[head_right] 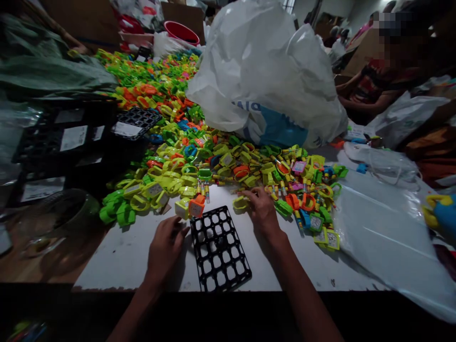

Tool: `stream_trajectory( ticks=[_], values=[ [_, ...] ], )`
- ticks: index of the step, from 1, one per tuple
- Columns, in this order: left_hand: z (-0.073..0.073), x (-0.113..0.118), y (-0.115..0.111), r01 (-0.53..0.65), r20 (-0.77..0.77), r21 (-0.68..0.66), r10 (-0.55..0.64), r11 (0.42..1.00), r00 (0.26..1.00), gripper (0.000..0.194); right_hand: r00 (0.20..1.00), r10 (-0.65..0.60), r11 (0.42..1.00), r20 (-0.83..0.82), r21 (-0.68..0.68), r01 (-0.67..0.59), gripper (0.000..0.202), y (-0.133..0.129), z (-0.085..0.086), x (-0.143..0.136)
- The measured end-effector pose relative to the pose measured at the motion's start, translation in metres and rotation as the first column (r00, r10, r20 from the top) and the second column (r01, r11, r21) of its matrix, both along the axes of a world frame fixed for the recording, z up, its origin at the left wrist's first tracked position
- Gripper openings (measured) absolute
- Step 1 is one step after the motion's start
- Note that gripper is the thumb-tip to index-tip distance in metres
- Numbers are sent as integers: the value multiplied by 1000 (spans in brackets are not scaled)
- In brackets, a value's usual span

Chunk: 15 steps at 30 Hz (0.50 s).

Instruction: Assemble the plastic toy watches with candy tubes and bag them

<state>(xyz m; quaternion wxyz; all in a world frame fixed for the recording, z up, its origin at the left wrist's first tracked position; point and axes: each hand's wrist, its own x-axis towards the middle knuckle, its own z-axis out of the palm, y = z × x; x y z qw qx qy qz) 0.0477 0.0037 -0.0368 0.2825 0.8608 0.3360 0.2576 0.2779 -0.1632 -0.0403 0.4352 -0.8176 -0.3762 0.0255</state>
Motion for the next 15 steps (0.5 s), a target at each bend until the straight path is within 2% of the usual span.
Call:
stream_trajectory(
  ticks=[3, 5, 7, 9, 11, 13, 15],
  values=[
    [14, -16, -23, -136, 108, 38, 132, 990, 985, 15, 998, 12, 1000, 56, -2, -11, 41, -3, 1, -17],
    [23, -15, -41, -84, 142, 21, 80, 996, 987, 12, 1000, 4, 997, 9, 78, -4, 36, -5, -2, -31],
    [27, -2, -58, 60, 122, -7, -59, 998, 991, 17, 997, 47, 989, -54, 142, -39, 34, -6, -4, -43],
    [26, 20, -69, 174, 50, 16, -174, 985, 983, 32, 993, 92, 986, -76, 149, -80, 34, -7, -6, -48],
    [21, 43, -74, 210, -30, 91, -208, 973, 978, 42, 998, 47, 991, -40, 126, -42, 34, -6, -4, -44],
    [16, 63, -73, 209, -66, 155, -201, 965, 977, 41, 998, -52, 994, 26, 97, 49, 35, 0, -1, -30],
    [12, 75, -69, 203, -72, 191, -192, 960, 979, 36, 992, -85, 996, 98, 33, 82, 34, 9, 2, -14]
  ],
)
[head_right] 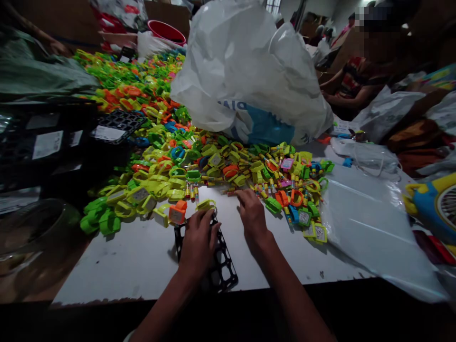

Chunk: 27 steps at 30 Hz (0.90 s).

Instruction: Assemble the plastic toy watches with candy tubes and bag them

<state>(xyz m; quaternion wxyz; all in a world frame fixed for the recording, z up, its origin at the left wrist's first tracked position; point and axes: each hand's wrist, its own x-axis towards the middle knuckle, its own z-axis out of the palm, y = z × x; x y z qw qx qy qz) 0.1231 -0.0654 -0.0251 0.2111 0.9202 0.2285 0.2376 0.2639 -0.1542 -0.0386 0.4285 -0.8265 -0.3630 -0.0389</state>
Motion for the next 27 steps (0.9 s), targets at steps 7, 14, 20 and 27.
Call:
stream_trajectory(
  ticks=[7, 14, 20, 27],
  values=[
    [-2, 5, 13, -21, -11, 69, 22, 997, 1000, 33, 984, -102, 936, 146, -321, 145, 12, 15, -8, 12],
    [-14, -35, 10, 73, 78, -3, -73, 997, 994, 26, 997, -69, 958, -24, -281, 60, 12, 6, 3, 14],
    [-23, -44, 13, 37, 103, -186, -18, 982, 995, 27, 968, 40, 983, -248, -163, -82, 19, 46, 11, -10],
    [2, -47, 11, -37, 68, -495, 82, 868, 994, 33, 992, 87, 993, -90, -75, -94, 14, 22, 18, -24]
  ],
)
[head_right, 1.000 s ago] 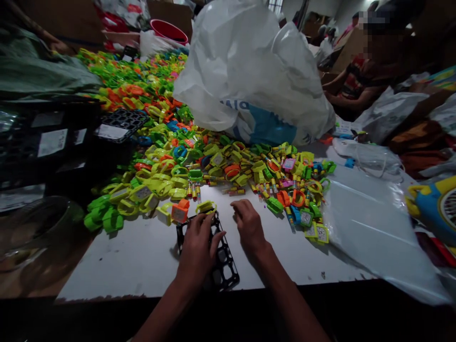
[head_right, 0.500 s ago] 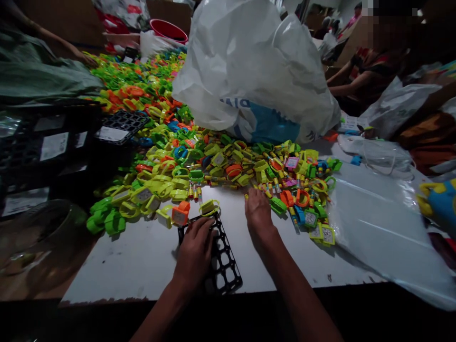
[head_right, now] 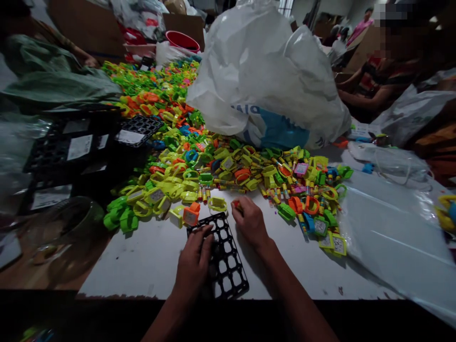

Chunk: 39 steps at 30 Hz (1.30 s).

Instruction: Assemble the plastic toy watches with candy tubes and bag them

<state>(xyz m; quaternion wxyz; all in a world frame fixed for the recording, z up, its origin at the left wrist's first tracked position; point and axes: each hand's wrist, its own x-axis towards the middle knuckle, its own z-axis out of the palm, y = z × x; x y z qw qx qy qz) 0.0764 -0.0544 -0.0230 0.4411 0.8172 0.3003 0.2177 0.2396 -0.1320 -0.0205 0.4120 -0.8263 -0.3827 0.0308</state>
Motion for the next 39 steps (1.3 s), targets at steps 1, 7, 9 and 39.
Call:
stream_trajectory(
  ticks=[1, 7, 9, 39],
  values=[
    [7, 0, -1, -7, -18, -85, 6, 996, 1000, 34, 1000, 15, 999, 14, 51, -16, 13, -7, 3, -3],
    [21, -1, -5, -26, -75, -271, 6, 962, 997, 36, 999, 29, 996, -32, 86, -26, 13, -9, 6, -4],
    [18, -3, -6, -24, -63, -260, 8, 965, 998, 35, 997, 80, 995, 3, 56, -80, 18, 6, 1, 1],
    [35, -10, -4, 49, 5, -543, -55, 838, 998, 33, 931, 300, 953, -205, 99, -286, 19, -81, 10, -59]
  ],
)
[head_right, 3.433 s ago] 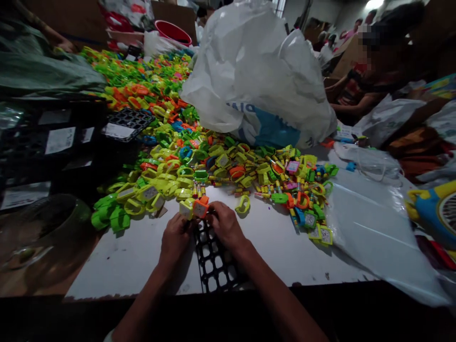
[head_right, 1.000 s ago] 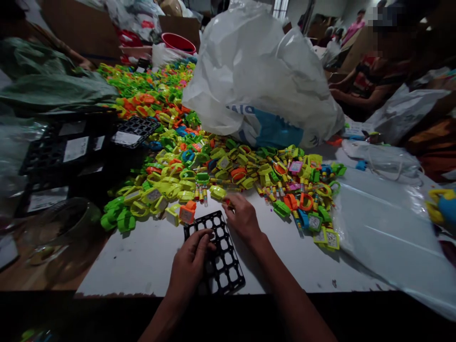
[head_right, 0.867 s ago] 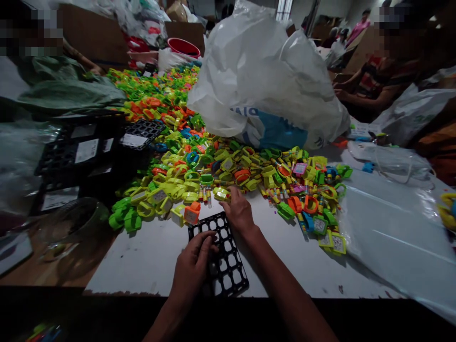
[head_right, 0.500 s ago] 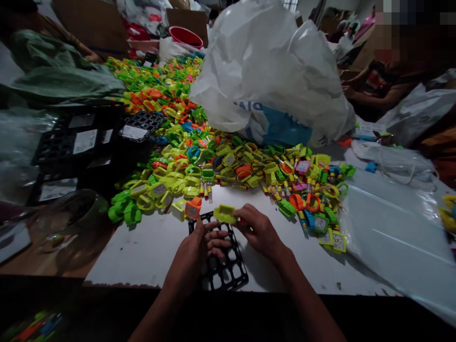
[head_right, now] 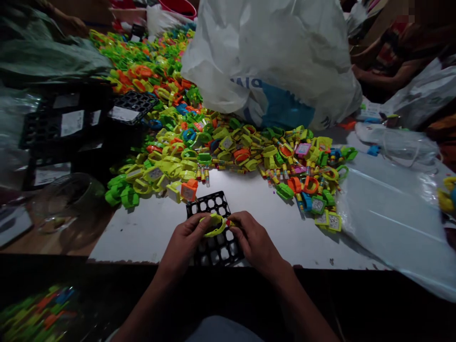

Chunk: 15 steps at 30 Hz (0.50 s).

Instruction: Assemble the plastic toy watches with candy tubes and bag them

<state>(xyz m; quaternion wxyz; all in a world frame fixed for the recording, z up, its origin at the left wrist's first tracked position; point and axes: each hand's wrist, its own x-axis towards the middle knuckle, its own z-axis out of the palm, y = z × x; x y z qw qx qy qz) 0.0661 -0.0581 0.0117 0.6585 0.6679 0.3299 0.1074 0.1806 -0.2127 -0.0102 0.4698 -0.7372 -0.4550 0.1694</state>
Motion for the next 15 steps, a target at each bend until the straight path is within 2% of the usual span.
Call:
stream_trajectory(
  ticks=[4, 15],
  values=[
    [-1, -2, -3, 7, 1, 128, -8, 992, 1000, 30, 997, -57, 997, 50, 51, 54, 19, 4, -3, -1],
    [-4, -3, -3, 0, 0, 190, 0, 982, 1000, 28, 994, 36, 995, 102, 92, -45, 25, 8, -4, 3]
  ],
)
